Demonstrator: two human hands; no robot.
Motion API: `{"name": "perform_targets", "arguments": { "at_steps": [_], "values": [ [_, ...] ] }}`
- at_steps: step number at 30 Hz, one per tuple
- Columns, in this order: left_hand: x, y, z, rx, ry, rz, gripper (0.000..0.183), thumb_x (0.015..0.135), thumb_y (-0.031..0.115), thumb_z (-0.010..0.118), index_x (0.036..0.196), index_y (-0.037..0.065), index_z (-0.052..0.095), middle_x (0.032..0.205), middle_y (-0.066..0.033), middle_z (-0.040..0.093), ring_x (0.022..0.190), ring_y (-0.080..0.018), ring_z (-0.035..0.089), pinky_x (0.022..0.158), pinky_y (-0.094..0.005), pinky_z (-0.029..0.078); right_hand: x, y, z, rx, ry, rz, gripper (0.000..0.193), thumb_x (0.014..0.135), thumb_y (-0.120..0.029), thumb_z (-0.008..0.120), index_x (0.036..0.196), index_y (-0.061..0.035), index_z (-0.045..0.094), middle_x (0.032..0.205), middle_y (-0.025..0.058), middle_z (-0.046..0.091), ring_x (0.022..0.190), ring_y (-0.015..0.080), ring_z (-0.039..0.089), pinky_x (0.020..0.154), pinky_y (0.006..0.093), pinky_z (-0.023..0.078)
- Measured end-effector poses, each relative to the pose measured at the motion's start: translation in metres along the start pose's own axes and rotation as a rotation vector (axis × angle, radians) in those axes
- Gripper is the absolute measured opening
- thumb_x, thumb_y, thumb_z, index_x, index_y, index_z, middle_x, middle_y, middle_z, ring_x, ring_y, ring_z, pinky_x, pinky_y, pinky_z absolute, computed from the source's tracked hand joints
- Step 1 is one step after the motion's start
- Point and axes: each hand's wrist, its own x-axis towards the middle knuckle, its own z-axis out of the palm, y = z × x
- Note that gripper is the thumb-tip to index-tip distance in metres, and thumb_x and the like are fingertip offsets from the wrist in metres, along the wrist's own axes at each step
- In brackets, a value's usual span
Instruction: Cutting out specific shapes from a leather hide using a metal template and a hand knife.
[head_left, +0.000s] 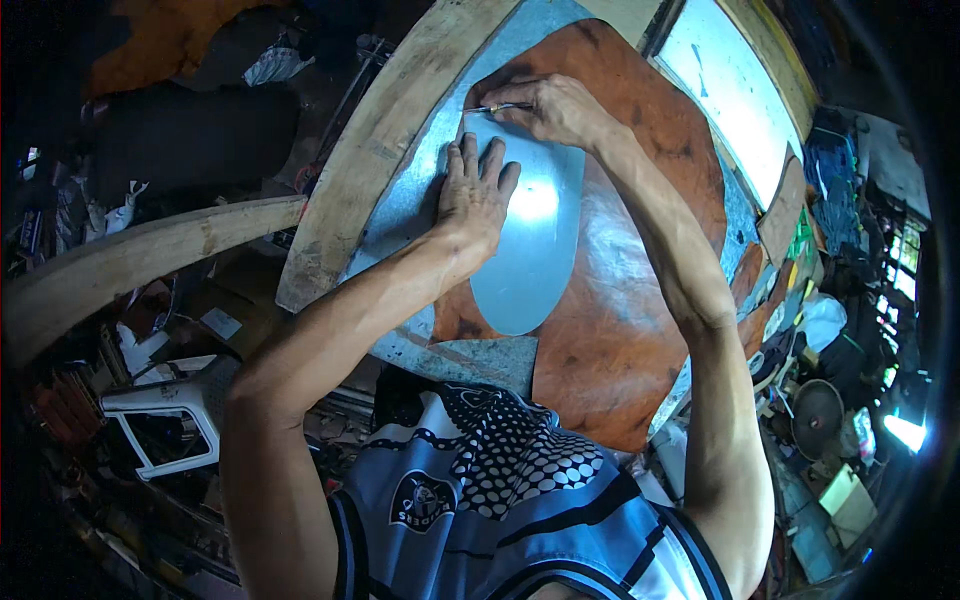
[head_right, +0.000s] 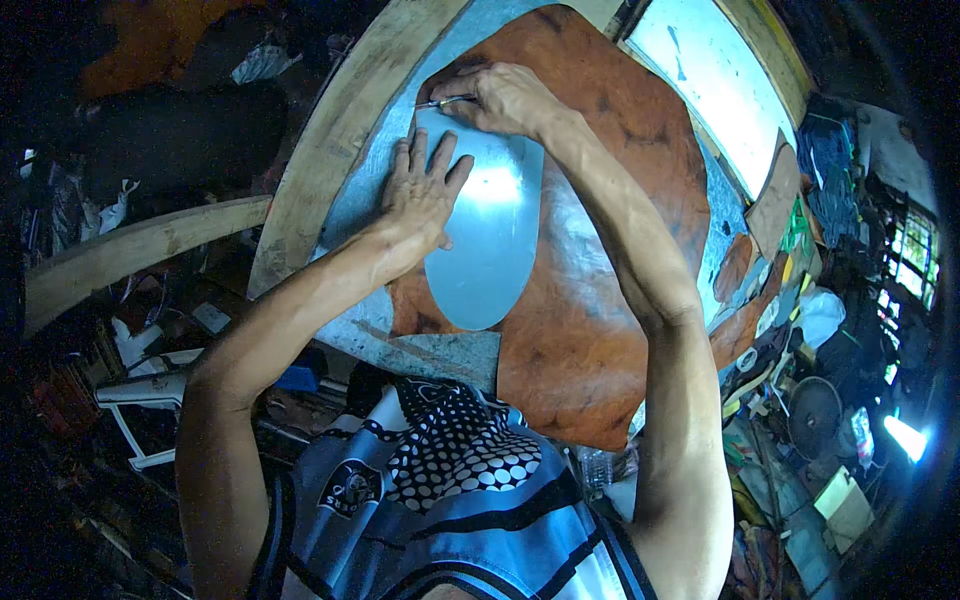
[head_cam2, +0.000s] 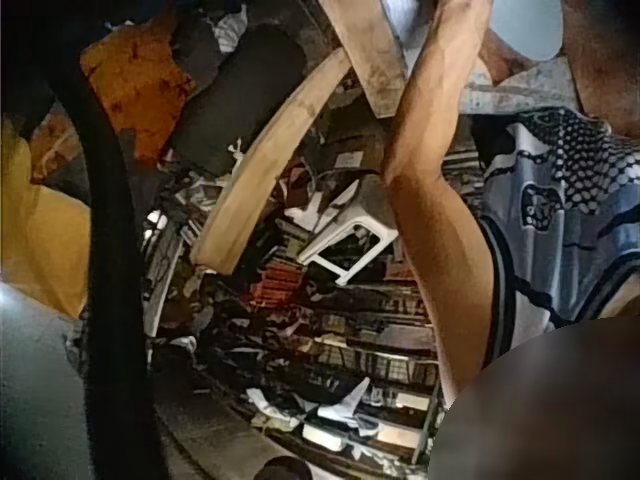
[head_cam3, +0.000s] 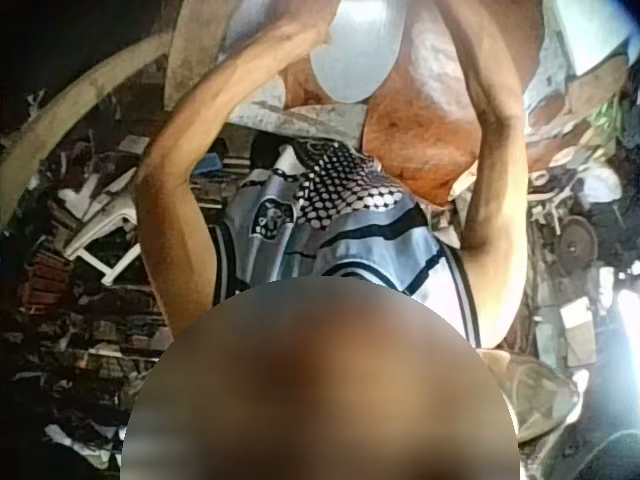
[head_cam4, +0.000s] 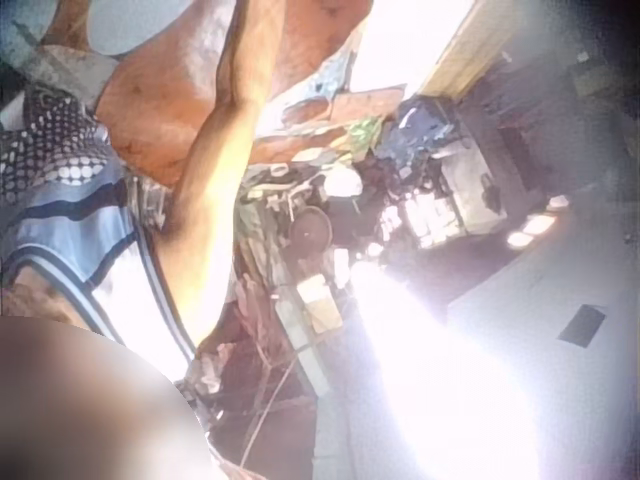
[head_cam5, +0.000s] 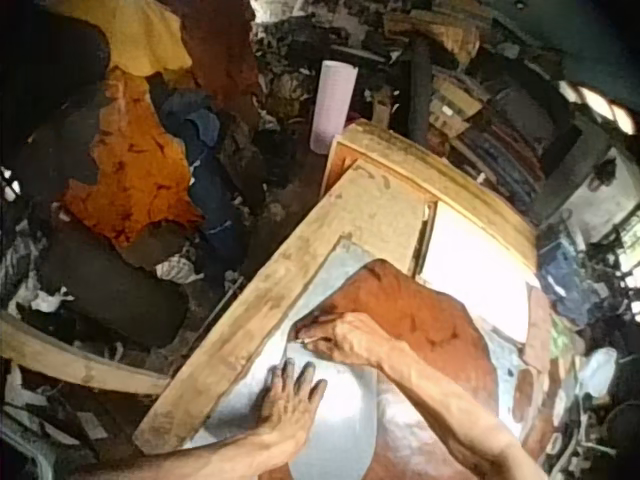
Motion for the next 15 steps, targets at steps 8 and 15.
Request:
{"name": "perform_targets", "arguments": {
  "at_steps": [8,15],
  "values": [
    [0.0034,-0.0006,-0.0015,-0.010,-0.109,0.017,0.119,0.059,0.047,0.087,0.151,0.008,0.023,0.157,-0.0226,0.013,0.141,-0.0533,0.011,0.112,-0.0613,0.017,0.0043,0.0033,-0.0001,-0.012,-0.037,-0.085,0.028,0.090,-0.027,0.062,0.115,-0.0169,0.069,0.116,0.0091,0.067,0.104,0.0307,0.064,0.091,0.0399,0.051],
    [0.0015,0.0014,-0.0047,-0.006,-0.101,0.031,0.117,0.060,0.047,0.086,0.150,0.006,0.024,0.156,-0.0241,0.014,0.139,-0.0549,0.013,0.111,-0.0619,0.020,0.0017,0.0016,-0.0038,-0.010,-0.047,-0.092,0.028,0.090,-0.027,0.063,0.115,-0.0151,0.069,0.111,0.0108,0.068,0.105,0.0307,0.063,0.090,0.0405,0.051]
  ]
}}
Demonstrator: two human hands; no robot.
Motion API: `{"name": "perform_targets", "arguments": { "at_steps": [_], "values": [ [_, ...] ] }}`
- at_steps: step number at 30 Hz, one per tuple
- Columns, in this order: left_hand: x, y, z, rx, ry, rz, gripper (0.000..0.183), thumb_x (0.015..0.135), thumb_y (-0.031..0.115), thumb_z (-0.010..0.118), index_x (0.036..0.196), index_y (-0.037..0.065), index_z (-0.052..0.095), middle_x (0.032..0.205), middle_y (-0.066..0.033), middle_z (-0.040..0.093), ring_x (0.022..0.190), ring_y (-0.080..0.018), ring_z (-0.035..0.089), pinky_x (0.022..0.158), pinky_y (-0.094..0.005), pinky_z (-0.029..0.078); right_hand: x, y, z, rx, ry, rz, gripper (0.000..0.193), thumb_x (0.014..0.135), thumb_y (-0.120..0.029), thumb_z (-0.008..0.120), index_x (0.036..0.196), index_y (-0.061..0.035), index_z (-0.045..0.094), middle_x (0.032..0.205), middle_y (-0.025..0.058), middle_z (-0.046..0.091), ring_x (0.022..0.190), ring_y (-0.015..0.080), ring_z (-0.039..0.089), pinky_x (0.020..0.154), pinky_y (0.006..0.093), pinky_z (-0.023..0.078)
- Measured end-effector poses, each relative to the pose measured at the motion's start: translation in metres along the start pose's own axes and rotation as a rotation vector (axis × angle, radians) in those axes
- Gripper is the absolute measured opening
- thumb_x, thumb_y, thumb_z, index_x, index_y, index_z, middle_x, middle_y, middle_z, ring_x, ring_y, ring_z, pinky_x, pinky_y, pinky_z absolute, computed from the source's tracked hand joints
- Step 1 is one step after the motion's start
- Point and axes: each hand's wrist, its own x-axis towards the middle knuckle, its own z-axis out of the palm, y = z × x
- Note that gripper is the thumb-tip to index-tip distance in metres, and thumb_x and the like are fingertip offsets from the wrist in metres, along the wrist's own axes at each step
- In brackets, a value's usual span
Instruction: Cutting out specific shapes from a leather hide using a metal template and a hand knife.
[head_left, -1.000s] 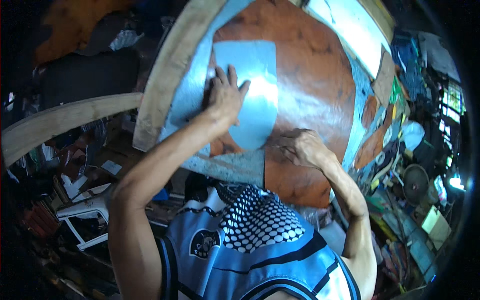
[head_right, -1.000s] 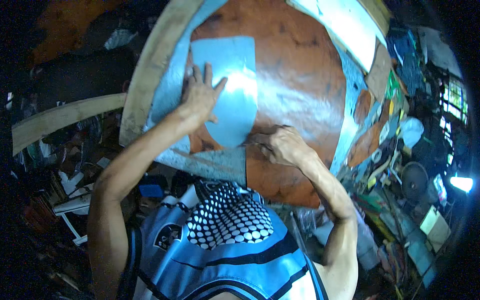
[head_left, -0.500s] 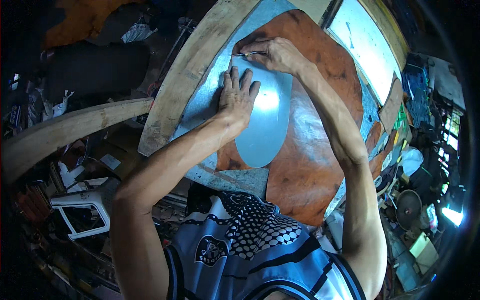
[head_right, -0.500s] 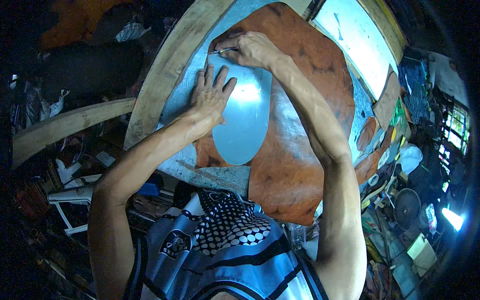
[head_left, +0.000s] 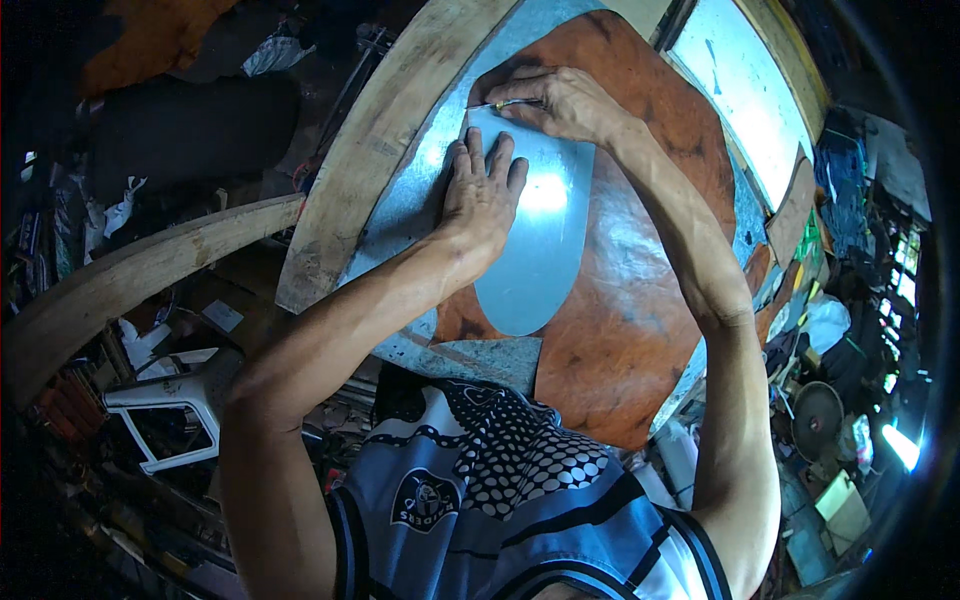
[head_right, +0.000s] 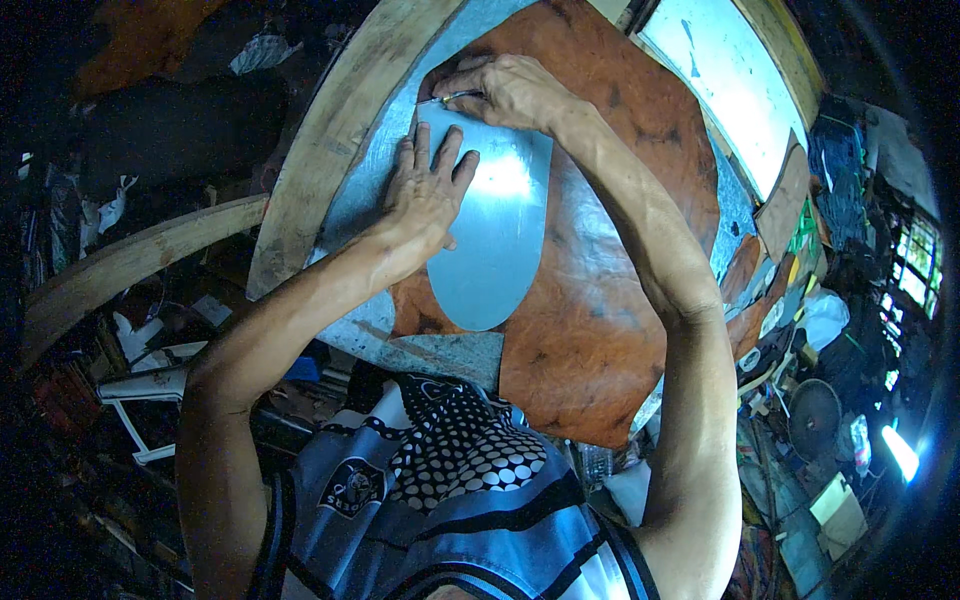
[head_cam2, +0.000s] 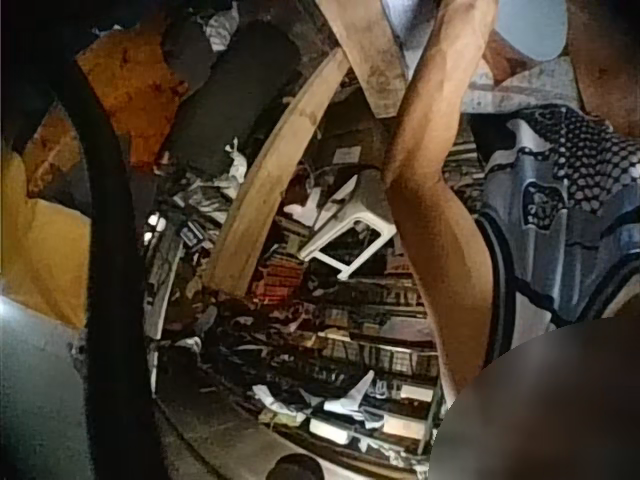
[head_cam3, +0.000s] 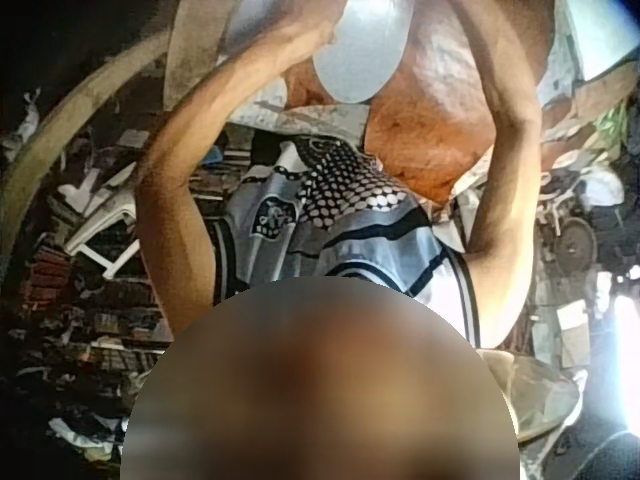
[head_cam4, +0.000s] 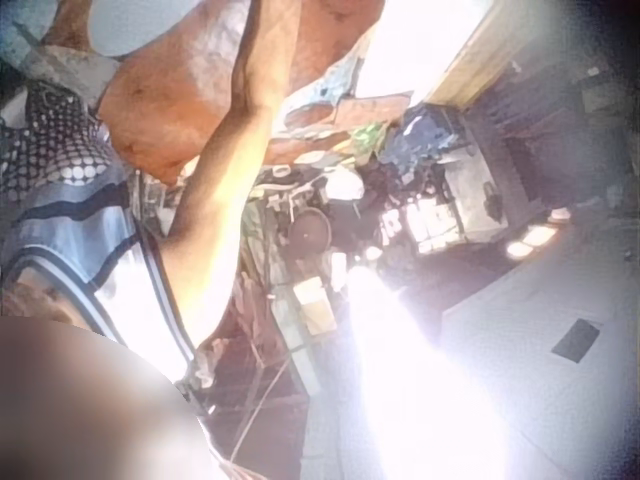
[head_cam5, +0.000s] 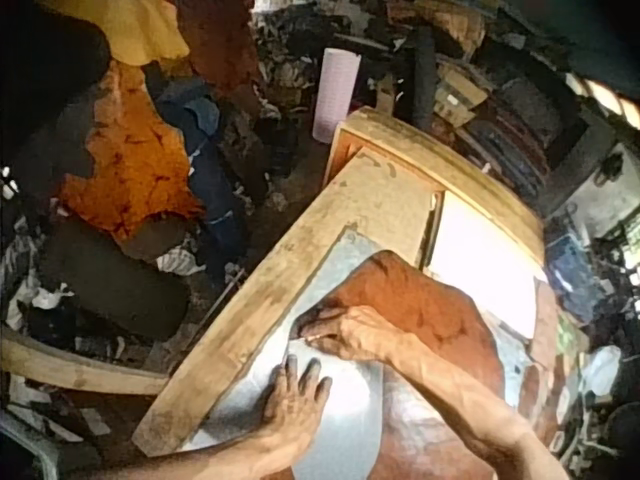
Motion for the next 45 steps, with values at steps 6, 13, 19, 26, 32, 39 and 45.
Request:
{"name": "perform_targets", "arguments": {
  "at_steps": [6,13,19,26,32,39,45],
  "values": [
    [-0.003,-0.003,0.002,0.017,0.035,-0.002,0.115,0.060,0.046,0.087,0.149,0.006,0.027,0.155,-0.0241,0.018,0.138,-0.0545,0.017,0.109,-0.0615,0.024,-0.001,-0.010,0.002,-0.058,0.006,0.017,0.028,0.091,-0.028,0.061,0.116,-0.0162,0.068,0.115,0.0094,0.066,0.106,0.0307,0.062,0.090,0.0413,0.051],
    [-0.005,-0.003,-0.006,-0.004,0.021,0.008,0.088,0.075,0.024,0.074,0.150,0.009,0.030,0.155,-0.0212,0.021,0.137,-0.0533,0.024,0.106,-0.0572,0.030,-0.017,-0.003,-0.001,-0.039,-0.026,0.095,0.027,0.093,-0.025,0.058,0.116,-0.0160,0.067,0.121,0.0071,0.063,0.107,0.0289,0.061,0.090,0.0395,0.051],
    [-0.006,-0.003,-0.006,-0.001,0.046,-0.002,0.112,0.059,0.041,0.088,0.148,0.005,0.029,0.153,-0.0237,0.020,0.137,-0.0543,0.021,0.107,-0.0614,0.029,-0.023,-0.007,0.002,-0.109,-0.007,0.125,0.027,0.094,-0.026,0.057,0.118,-0.0173,0.067,0.121,0.0053,0.063,0.113,0.0261,0.059,0.091,0.0382,0.051],
    [-0.009,-0.003,-0.020,-0.034,0.002,0.020,0.112,0.060,0.042,0.088,0.148,0.006,0.028,0.153,-0.0232,0.020,0.137,-0.0528,0.022,0.108,-0.0604,0.029,-0.049,-0.005,0.001,-0.169,0.028,0.237,0.028,0.094,-0.028,0.057,0.119,-0.0193,0.066,0.120,0.0074,0.064,0.109,0.0285,0.061,0.092,0.0394,0.051],
    [-0.010,-0.004,-0.022,-0.014,-0.087,-0.012,0.114,0.062,0.045,0.086,0.150,0.008,0.024,0.155,-0.0223,0.016,0.139,-0.0519,0.019,0.108,-0.0595,0.030,-0.048,-0.007,-0.003,-0.142,0.043,0.225,0.028,0.094,-0.029,0.054,0.117,-0.0192,0.067,0.116,0.0107,0.064,0.106,0.0312,0.062,0.090,0.0428,0.051],
    [-0.012,-0.001,-0.028,-0.014,-0.088,0.001,0.114,0.063,0.046,0.086,0.151,0.008,0.024,0.156,-0.0217,0.016,0.139,-0.0521,0.019,0.109,-0.0596,0.029,-0.065,0.002,-0.010,-0.172,-0.010,0.305,0.027,0.094,-0.029,0.055,0.118,-0.0210,0.067,0.122,0.0097,0.062,0.110,0.0308,0.061,0.091,0.0420,0.051],
    [-0.009,-0.005,-0.026,-0.066,-0.063,-0.026,0.112,0.060,0.041,0.088,0.149,0.009,0.028,0.154,-0.0218,0.018,0.139,-0.0519,0.018,0.110,-0.0592,0.028,-0.077,0.009,-0.014,-0.240,0.002,0.362,0.028,0.094,-0.029,0.056,0.118,-0.0210,0.066,0.124,0.0082,0.062,0.114,0.0297,0.059,0.094,0.0412,0.050]
  ]
}}
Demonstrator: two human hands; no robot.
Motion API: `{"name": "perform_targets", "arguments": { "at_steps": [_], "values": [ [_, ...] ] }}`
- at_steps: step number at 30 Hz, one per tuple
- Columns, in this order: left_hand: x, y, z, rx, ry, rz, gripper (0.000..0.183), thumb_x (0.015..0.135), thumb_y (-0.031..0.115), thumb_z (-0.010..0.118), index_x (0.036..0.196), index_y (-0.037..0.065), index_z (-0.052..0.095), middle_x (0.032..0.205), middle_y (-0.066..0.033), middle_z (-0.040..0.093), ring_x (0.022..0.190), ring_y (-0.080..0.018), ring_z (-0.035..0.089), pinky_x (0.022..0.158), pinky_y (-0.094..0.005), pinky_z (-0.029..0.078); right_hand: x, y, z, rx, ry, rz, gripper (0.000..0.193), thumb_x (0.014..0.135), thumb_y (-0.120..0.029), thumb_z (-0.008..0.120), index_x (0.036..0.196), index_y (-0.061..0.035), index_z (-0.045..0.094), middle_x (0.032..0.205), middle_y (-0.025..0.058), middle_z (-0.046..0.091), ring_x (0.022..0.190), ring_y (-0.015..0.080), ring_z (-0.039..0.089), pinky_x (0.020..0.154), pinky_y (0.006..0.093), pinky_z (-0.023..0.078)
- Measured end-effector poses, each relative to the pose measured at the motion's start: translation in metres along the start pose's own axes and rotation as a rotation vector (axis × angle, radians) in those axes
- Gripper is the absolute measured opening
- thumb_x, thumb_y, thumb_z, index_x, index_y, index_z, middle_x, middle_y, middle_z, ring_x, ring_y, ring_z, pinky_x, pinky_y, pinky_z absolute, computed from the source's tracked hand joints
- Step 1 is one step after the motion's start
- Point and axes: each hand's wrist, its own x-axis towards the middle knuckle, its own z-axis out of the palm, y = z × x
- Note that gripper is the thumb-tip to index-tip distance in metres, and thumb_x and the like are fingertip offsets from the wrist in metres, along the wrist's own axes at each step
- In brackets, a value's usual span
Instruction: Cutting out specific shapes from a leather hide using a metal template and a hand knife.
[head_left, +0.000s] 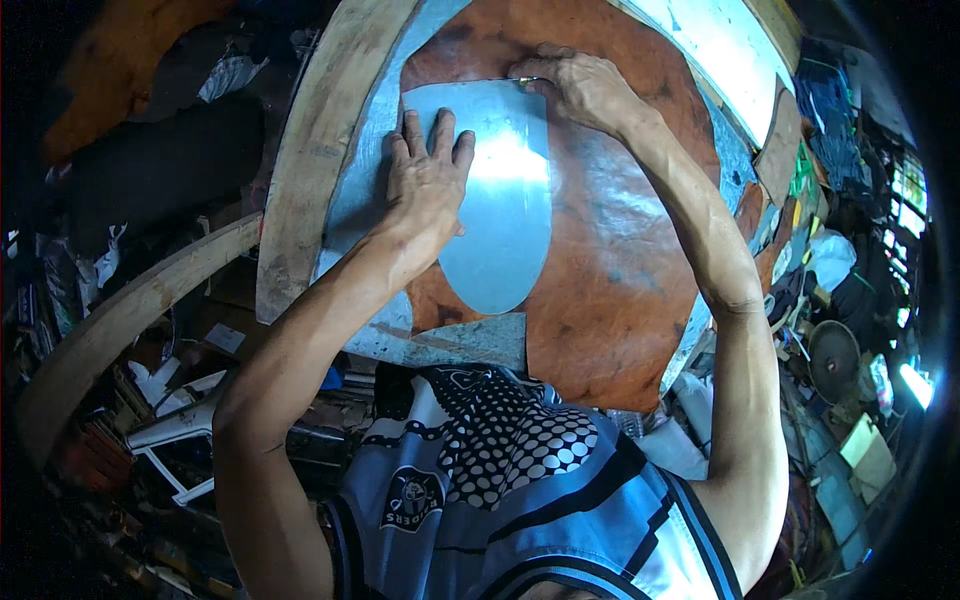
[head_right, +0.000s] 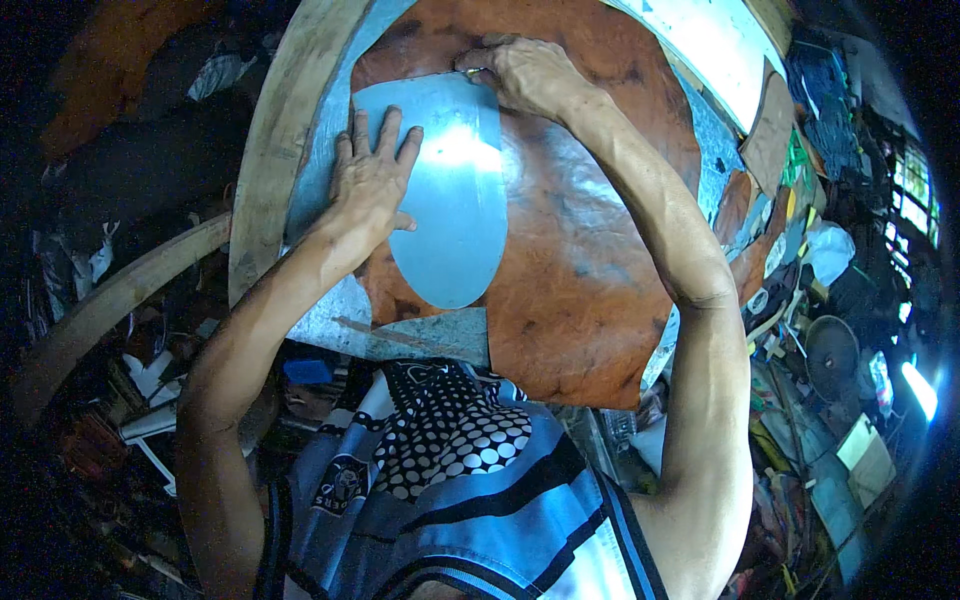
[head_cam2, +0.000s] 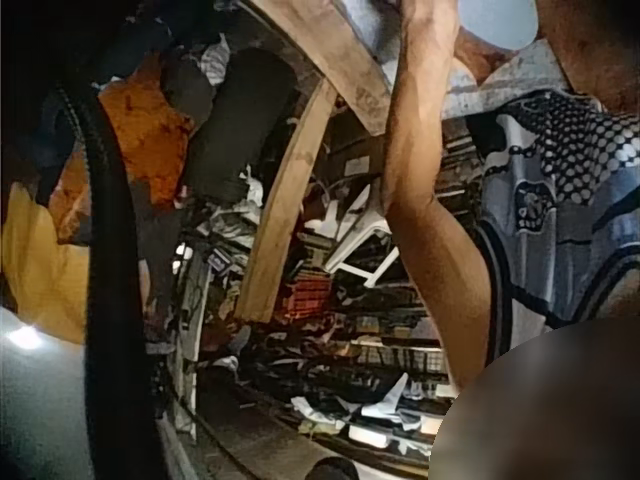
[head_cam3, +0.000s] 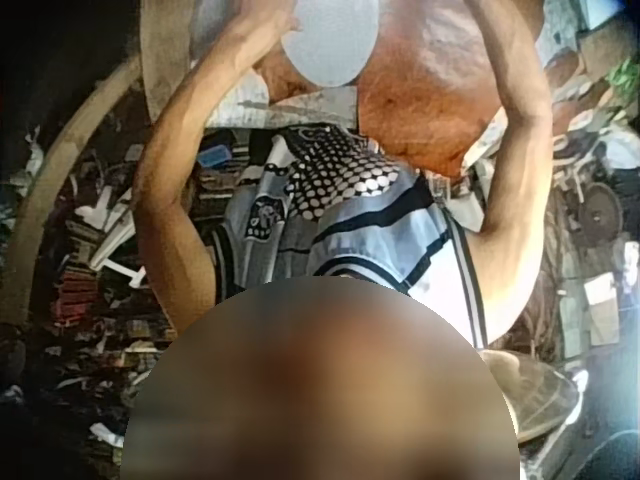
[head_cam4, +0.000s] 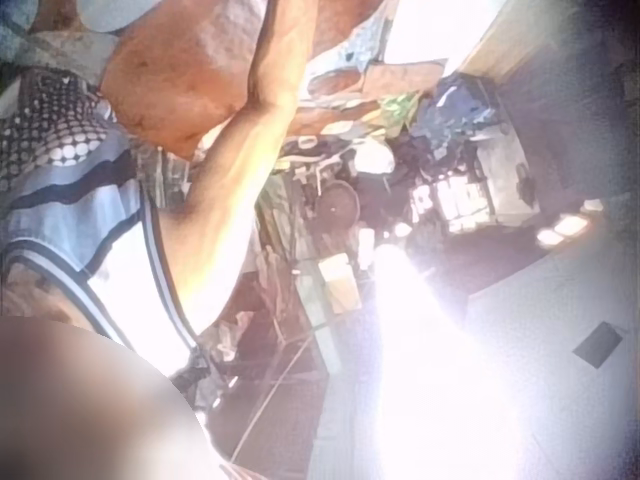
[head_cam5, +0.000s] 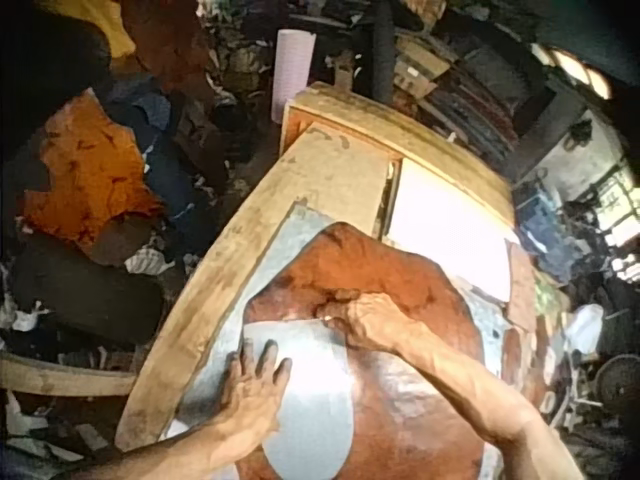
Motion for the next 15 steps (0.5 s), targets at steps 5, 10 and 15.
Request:
{"name": "perform_targets", "arguments": {
  "at_steps": [5,10,15],
  "values": [
    [-0.001,0.002,-0.002,0.001,0.007,0.009,0.112,0.059,0.040,0.089,0.148,0.009,0.029,0.154,-0.0218,0.019,0.139,-0.0518,0.018,0.110,-0.0588,0.028,-0.010,0.012,-0.004,0.045,-0.100,0.075,0.029,0.094,-0.030,0.055,0.120,-0.0213,0.065,0.126,0.0071,0.062,0.116,0.0283,0.058,0.096,0.0416,0.049],
    [0.000,0.003,-0.001,-0.017,0.000,-0.002,0.112,0.058,0.038,0.089,0.148,0.008,0.029,0.154,-0.0227,0.019,0.139,-0.0523,0.018,0.110,-0.0608,0.026,-0.027,0.022,-0.001,-0.006,-0.029,0.101,0.030,0.095,-0.030,0.055,0.122,-0.0203,0.064,0.126,0.0073,0.062,0.117,0.0279,0.057,0.097,0.0414,0.049],
    [-0.001,-0.001,0.001,-0.020,0.004,-0.001,0.113,0.058,0.037,0.090,0.148,0.009,0.028,0.155,-0.0212,0.018,0.139,-0.0519,0.019,0.110,-0.0603,0.026,-0.035,0.021,-0.001,0.045,-0.048,0.150,0.030,0.095,-0.028,0.054,0.122,-0.0191,0.064,0.125,0.0070,0.062,0.118,0.0284,0.056,0.098,0.0416,0.048]
  ]
}}
